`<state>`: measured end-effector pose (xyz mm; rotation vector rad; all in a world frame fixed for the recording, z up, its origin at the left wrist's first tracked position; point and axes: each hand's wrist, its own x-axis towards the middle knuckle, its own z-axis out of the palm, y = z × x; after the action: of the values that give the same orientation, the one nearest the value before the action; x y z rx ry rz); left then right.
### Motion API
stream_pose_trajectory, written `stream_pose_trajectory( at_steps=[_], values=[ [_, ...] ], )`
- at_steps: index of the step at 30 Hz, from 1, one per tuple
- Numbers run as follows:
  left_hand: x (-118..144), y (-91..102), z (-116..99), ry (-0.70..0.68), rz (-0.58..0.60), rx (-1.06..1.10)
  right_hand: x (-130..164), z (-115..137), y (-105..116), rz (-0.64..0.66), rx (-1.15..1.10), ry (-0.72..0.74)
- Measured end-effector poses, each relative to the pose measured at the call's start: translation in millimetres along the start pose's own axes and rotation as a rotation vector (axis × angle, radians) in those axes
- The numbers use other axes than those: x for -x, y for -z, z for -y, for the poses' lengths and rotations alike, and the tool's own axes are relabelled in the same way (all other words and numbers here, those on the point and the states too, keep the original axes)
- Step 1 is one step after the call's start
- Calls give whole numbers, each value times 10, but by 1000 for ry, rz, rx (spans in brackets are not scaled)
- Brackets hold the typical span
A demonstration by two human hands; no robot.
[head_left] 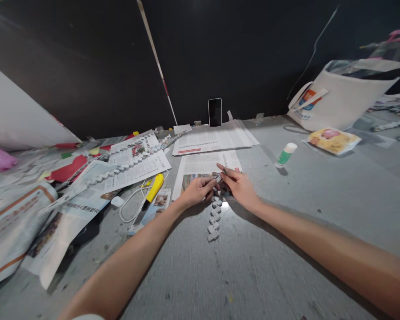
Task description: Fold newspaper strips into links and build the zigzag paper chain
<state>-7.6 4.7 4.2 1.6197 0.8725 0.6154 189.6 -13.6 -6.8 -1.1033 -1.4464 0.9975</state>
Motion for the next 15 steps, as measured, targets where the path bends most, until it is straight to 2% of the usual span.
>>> stream_pose_trajectory(
  at_steps=[7,15],
  values=[
    [-1,22,-16,34,-1,141,24,-38,5,58,110,195],
    [-2,24,-35,-18,30,5,11,-60,-4,35,295,231]
  ],
)
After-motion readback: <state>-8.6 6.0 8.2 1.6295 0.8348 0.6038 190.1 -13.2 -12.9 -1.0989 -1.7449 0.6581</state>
